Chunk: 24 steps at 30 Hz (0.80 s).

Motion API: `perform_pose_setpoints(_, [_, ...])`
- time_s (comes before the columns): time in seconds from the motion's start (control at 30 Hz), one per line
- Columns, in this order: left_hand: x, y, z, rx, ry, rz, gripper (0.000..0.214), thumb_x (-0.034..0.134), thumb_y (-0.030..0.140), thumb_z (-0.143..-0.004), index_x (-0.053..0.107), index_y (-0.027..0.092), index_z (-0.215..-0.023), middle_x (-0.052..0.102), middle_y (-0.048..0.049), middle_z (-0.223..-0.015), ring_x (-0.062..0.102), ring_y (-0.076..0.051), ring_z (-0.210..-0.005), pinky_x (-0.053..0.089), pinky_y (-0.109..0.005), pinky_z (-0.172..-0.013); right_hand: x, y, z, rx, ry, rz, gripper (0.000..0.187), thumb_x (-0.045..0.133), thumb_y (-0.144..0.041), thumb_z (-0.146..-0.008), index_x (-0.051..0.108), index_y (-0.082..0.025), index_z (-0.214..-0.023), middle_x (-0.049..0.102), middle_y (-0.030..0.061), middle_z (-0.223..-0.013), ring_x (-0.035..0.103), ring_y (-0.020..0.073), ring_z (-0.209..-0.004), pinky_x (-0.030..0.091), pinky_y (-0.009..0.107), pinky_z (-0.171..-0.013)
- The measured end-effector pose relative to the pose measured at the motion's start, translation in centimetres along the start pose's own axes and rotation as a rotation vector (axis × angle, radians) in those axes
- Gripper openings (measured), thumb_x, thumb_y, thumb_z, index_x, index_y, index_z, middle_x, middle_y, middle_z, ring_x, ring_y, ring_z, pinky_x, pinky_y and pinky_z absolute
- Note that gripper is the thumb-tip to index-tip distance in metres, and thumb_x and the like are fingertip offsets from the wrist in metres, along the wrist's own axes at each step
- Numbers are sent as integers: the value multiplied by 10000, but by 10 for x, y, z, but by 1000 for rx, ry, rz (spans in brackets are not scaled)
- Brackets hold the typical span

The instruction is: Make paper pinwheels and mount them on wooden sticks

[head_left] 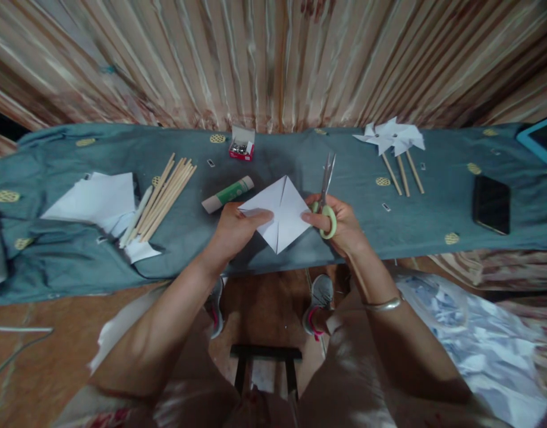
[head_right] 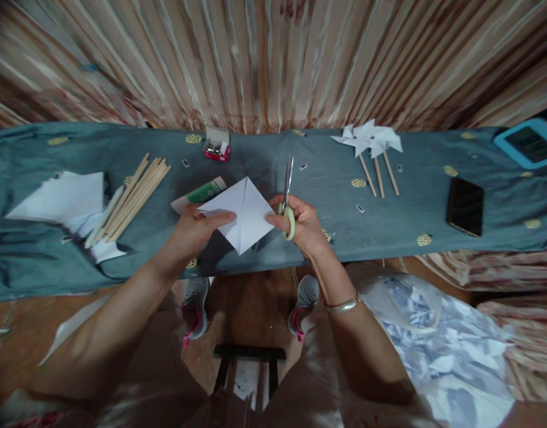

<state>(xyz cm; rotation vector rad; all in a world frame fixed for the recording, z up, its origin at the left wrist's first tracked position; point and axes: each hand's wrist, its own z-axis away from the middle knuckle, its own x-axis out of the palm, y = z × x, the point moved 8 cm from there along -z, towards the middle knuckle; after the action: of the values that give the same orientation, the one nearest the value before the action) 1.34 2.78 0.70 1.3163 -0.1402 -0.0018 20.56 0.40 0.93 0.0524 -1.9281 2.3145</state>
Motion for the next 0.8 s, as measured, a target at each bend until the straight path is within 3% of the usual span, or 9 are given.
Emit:
perform_pose_setpoints(0.13, [-5, 4, -2, -15, -27, -52, 66, 731, 244, -647, 703, 186, -663, 669, 11, -641, 629, -161, -651, 505, -282, -659, -6, -1, -1, -17, 34, -5, 340, 873, -333, -500, 668, -235, -752, 520, -72, -630, 412, 86, -569, 312, 250, -539])
perform_pose_setpoints(0.23, [-6, 7, -3, -7, -17, 57, 177, 726, 344, -674, 689, 174, -707, 685, -12, -681, 660, -179, -688, 529, -296, -670, -11, 0, -3, -43, 102, -34, 300, 851, -310, -527, 670, -241, -756, 528, -75, -639, 425, 83, -574, 330, 253, -559])
perform_pose_setpoints(0.33, [11, 4, 4, -7, -99, 231, 383, 717, 506, -703, 707, 161, -868, 746, -71, -857, 706, -239, -852, 563, -356, -763, -12, 7, -5, -45, 194, -123, 307, 848, -323, -538, 656, -236, -761, 551, -77, -651, 448, 79, -572, 351, 251, -576])
perform_pose_setpoints(0.43, [35, -3, 15, -15, -196, 249, 451, 795, 483, -666, 724, 150, -961, 758, -107, -1039, 684, -270, -1046, 539, -376, -908, -5, 18, -6, -8, 264, -249, 336, 857, -324, -507, 640, -225, -744, 578, -74, -647, 474, 80, -575, 375, 242, -582])
perform_pose_setpoints(0.57, [47, -18, 19, -40, -126, 226, 417, 830, 409, -644, 727, 135, -941, 751, -115, -1090, 668, -277, -1102, 514, -379, -977, 8, 26, -7, -2, 297, -326, 342, 853, -299, -506, 635, -223, -758, 593, -76, -654, 508, 83, -600, 409, 234, -602])
perform_pose_setpoints(0.7, [42, -25, 13, -47, 5, 277, 413, 779, 440, -712, 695, 144, -988, 724, -114, -1165, 672, -262, -1091, 556, -352, -903, 20, 28, -7, 23, 259, -380, 364, 883, -294, -471, 641, -218, -732, 599, -76, -626, 502, 79, -571, 404, 230, -568])
perform_pose_setpoints(0.8, [38, -19, 8, -20, 30, 299, 417, 733, 442, -764, 661, 147, -1050, 714, -115, -1187, 679, -246, -1079, 571, -325, -866, 29, 28, -7, 30, 220, -407, 384, 894, -297, -459, 654, -218, -748, 633, -69, -651, 529, 85, -585, 427, 233, -580])
